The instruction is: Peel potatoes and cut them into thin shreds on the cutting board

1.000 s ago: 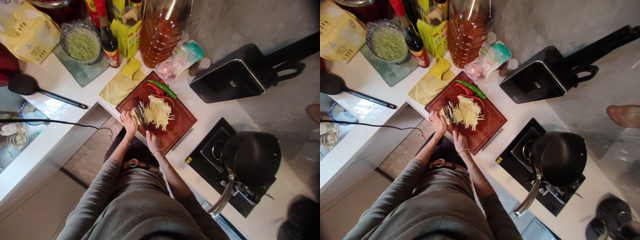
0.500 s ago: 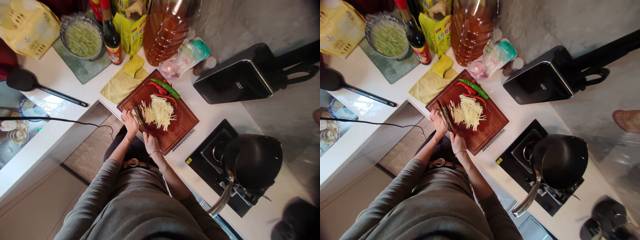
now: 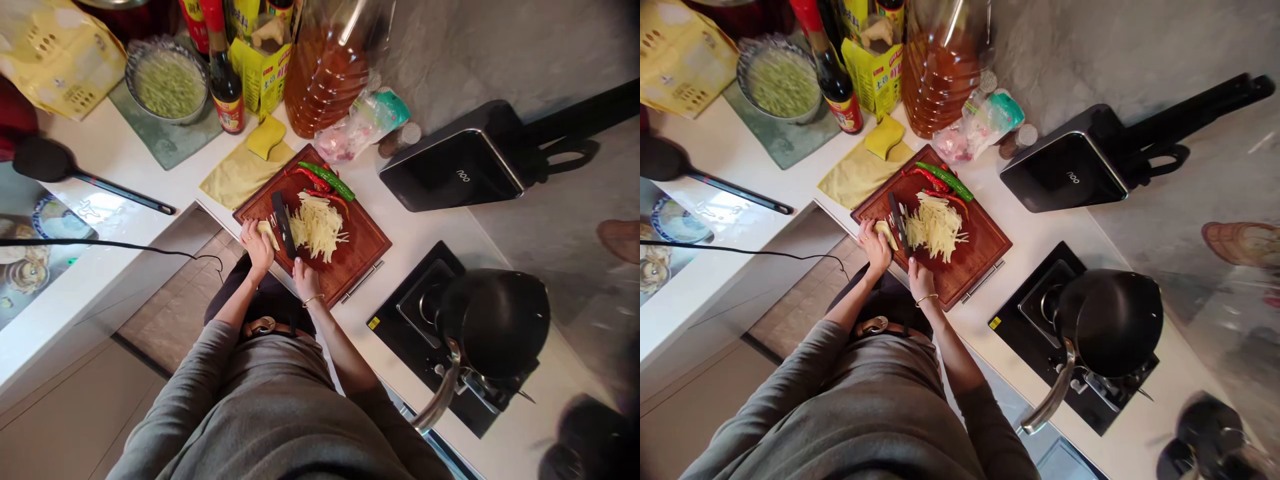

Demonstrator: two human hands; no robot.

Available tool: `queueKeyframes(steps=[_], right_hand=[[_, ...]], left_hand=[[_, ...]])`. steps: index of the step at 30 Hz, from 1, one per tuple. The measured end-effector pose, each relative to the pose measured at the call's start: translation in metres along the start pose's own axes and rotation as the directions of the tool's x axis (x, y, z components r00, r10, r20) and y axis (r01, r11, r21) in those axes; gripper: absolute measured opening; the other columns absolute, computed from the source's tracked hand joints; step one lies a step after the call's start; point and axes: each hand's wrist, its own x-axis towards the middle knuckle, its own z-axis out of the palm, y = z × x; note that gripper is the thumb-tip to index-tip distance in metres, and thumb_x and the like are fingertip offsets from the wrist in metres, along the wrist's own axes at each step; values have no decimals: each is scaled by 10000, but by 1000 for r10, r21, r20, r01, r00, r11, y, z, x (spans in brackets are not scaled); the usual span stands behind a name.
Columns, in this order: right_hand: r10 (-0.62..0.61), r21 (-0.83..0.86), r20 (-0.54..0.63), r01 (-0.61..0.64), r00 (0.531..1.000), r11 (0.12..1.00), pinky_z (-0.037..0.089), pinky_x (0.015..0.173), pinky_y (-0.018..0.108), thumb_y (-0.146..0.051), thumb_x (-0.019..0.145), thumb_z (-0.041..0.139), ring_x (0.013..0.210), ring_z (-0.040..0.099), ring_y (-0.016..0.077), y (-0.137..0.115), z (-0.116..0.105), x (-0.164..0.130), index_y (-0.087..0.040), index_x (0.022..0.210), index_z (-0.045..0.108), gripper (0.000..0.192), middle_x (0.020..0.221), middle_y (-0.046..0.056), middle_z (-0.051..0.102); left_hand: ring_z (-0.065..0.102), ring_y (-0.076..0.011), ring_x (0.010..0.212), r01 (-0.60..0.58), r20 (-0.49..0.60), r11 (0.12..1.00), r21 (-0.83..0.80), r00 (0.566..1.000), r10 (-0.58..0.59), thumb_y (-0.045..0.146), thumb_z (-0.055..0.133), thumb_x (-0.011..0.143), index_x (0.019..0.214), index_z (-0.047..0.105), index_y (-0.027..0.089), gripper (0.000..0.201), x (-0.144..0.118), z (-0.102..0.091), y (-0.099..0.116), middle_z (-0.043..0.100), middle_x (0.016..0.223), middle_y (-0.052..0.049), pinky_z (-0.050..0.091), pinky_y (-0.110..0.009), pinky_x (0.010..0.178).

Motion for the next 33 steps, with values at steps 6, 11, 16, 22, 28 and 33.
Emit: queueKeyframes(steps=[6, 11, 16, 22, 28, 33], right_hand=[[-72, -294, 29, 78, 997, 953, 373, 575, 244, -444, 955, 237, 684, 665, 208, -9, 0, -13, -125, 917, 669, 538, 786, 138, 712], [-75, -339, 51, 88, 996, 937, 381, 594, 248, -401, 960, 267, 726, 676, 219, -12, -1, -12, -130, 962, 675, 490, 833, 138, 721], [-58, -342, 67, 78, 996, 936, 395, 612, 235, -416, 958, 293, 740, 677, 210, -16, -6, -9, -139, 943, 685, 480, 825, 135, 719], [4, -367, 91, 30, 996, 930, 402, 616, 257, -451, 951, 278, 732, 677, 233, -20, 0, 2, -118, 931, 679, 522, 816, 172, 712], [47, 16, 40, -48, 998, 999, 402, 541, 239, -551, 927, 122, 550, 612, 167, -7, 6, 15, -158, 669, 616, 682, 564, 93, 625], [75, 107, -31, -71, 997, 992, 373, 483, 234, -620, 891, 127, 464, 545, 142, 4, -2, 8, -180, 610, 567, 682, 483, 46, 557]], left_hand=[[250, -223, 1366, 44, -38, 999, 10, 998, -43, 286, 325, 895, 1261, 436, 92, 429, -1, 6, 2, 395, 1378, -179, 150, -413, 1135], [228, -235, 1378, 58, -25, 998, 26, 998, -57, 290, 309, 897, 1225, 459, 100, 408, -2, 7, 2, 389, 1382, -182, 150, -438, 1135], [211, -240, 1389, 62, -1, 997, 33, 998, -62, 290, 301, 896, 1222, 457, 96, 410, -2, 8, 2, 379, 1389, -191, 144, -456, 1136], [202, -244, 1396, 93, 12, 995, 29, 996, -94, 296, 294, 899, 1220, 456, 93, 413, -2, 7, 4, 370, 1399, -199, 154, -469, 1132], [196, -253, 1397, 79, 9, 996, 39, 997, -80, 297, 321, 893, 1223, 463, 92, 414, -2, 7, 3, 359, 1408, -200, 157, -468, 1127], [235, -252, 1381, 14, 27, 1000, 25, 1000, -14, 285, 330, 892, 1189, 507, 110, 388, -3, -1, 2, 390, 1388, -182, 134, -455, 1129]])
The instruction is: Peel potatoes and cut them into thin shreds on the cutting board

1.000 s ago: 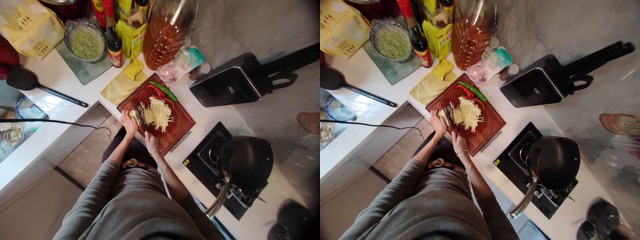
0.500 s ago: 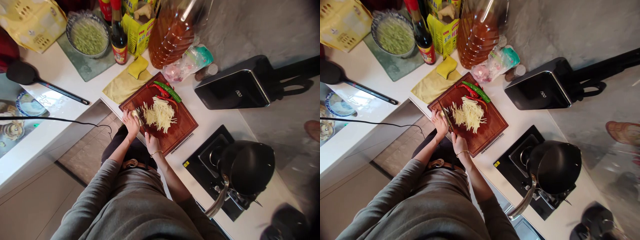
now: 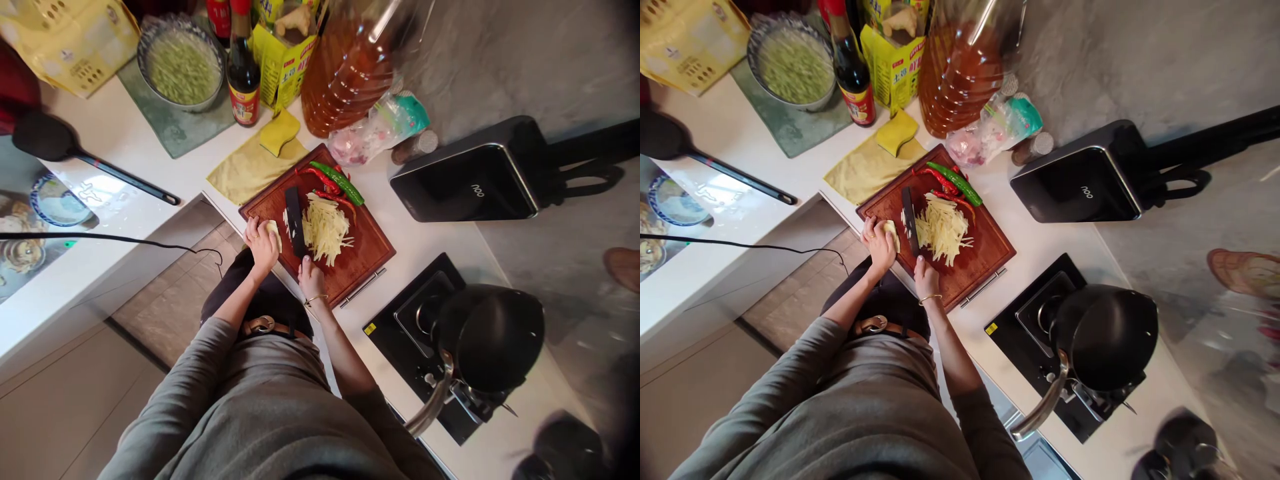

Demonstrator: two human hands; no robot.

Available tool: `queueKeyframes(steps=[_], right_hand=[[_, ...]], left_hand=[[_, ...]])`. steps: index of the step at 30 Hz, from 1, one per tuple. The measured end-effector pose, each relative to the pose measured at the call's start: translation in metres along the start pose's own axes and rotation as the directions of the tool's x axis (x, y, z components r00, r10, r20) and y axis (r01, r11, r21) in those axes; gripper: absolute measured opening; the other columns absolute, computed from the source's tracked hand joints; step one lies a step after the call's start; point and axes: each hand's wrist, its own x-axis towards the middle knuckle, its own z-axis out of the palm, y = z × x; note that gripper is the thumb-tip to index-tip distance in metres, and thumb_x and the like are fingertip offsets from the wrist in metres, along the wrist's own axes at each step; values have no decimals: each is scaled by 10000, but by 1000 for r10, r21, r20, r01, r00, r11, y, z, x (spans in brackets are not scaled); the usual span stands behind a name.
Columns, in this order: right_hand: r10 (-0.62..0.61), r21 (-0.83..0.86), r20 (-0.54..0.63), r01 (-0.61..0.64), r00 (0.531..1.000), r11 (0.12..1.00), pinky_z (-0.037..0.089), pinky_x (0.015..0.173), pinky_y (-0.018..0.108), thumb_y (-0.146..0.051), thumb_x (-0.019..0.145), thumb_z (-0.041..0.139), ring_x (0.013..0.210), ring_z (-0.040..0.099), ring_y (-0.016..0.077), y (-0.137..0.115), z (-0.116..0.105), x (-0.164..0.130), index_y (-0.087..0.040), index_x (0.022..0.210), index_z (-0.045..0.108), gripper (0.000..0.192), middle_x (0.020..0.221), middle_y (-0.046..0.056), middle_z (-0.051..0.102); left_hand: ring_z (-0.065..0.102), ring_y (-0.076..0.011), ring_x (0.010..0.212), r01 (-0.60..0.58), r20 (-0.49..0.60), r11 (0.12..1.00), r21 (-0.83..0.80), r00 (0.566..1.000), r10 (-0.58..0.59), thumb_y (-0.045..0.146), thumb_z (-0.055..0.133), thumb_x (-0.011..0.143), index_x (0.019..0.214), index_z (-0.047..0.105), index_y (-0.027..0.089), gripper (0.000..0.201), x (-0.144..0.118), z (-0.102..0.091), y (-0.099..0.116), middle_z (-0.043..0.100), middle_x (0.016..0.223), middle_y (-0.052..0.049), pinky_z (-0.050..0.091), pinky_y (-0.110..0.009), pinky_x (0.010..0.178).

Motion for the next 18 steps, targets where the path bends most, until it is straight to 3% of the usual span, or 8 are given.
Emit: queueKeyframes(steps=[6, 18], right_hand=[[-165, -260, 20, 164, 986, 952, 402, 577, 249, -544, 923, 156, 628, 640, 190, 2, -3, -22, -148, 801, 665, 656, 671, 119, 679], [-126, -474, 100, 158, 987, 866, 378, 589, 249, -423, 957, 240, 703, 663, 212, -6, 1, -28, -112, 988, 661, 524, 821, 151, 712]], left_hand=[[225, -228, 1387, 73, -34, 997, -18, 997, -74, 294, 320, 896, 1260, 435, 115, 422, -2, -3, 1, 366, 1414, -179, 148, -440, 1122], [148, -231, 1422, 147, -9, 989, -30, 989, -147, 283, 325, 889, 1136, 486, 118, 338, -3, 6, 4, 325, 1444, -199, 122, -468, 1134]])
